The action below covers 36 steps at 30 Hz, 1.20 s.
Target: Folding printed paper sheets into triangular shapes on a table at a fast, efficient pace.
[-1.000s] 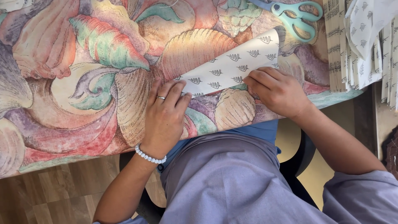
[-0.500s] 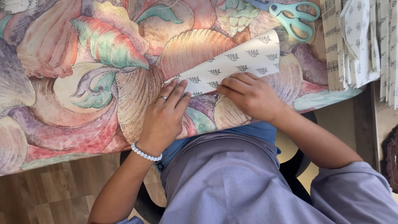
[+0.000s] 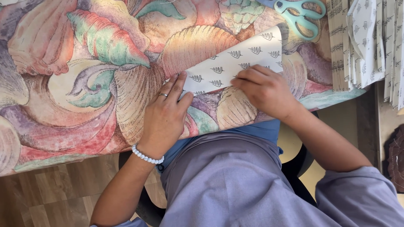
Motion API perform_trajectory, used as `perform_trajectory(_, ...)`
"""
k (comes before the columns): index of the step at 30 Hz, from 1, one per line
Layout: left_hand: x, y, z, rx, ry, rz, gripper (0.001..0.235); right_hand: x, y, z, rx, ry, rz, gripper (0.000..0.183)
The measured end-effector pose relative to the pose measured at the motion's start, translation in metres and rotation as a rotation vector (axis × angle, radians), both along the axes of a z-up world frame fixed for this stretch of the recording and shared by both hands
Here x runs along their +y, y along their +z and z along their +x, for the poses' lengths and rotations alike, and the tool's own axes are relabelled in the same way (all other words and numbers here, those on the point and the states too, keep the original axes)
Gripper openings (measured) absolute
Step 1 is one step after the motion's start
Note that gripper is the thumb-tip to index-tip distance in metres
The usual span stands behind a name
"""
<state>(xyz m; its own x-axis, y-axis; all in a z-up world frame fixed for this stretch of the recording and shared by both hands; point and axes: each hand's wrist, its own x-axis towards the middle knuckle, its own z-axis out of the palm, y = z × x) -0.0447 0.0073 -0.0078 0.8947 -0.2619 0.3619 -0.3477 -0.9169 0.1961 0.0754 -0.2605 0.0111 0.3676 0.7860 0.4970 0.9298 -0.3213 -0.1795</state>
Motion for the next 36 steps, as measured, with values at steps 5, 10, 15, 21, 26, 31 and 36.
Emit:
perform_trajectory(5,0.000,-0.001,0.004,-0.007,-0.006,0.049,0.010,-0.026,-0.005,0.006,-0.047,-0.030,-0.046,0.020)
perform_trajectory(10,0.000,0.001,0.005,0.000,-0.008,0.036,0.006,-0.031,-0.014,0.005,-0.123,-0.043,-0.082,0.025)
perform_trajectory(15,-0.004,0.001,0.004,-0.008,0.032,0.038,0.004,-0.021,0.013,0.006,0.016,-0.037,-0.128,0.014)
perform_trajectory(21,-0.008,0.000,0.006,-0.021,0.050,0.033,0.005,0.063,0.024,-0.010,0.018,0.002,-0.109,0.020)
perform_trajectory(26,-0.009,0.001,0.006,-0.040,0.055,0.033,0.008,0.074,0.012,-0.012,-0.020,-0.090,-0.184,0.026)
perform_trajectory(31,-0.006,-0.002,0.007,-0.045,0.059,0.014,0.011,0.046,0.010,0.014,-0.043,-0.237,-0.289,0.031)
perform_trajectory(36,-0.004,-0.009,0.006,-0.066,0.036,-0.049,0.007,-0.007,0.009,0.038,0.036,-0.434,-0.402,0.021)
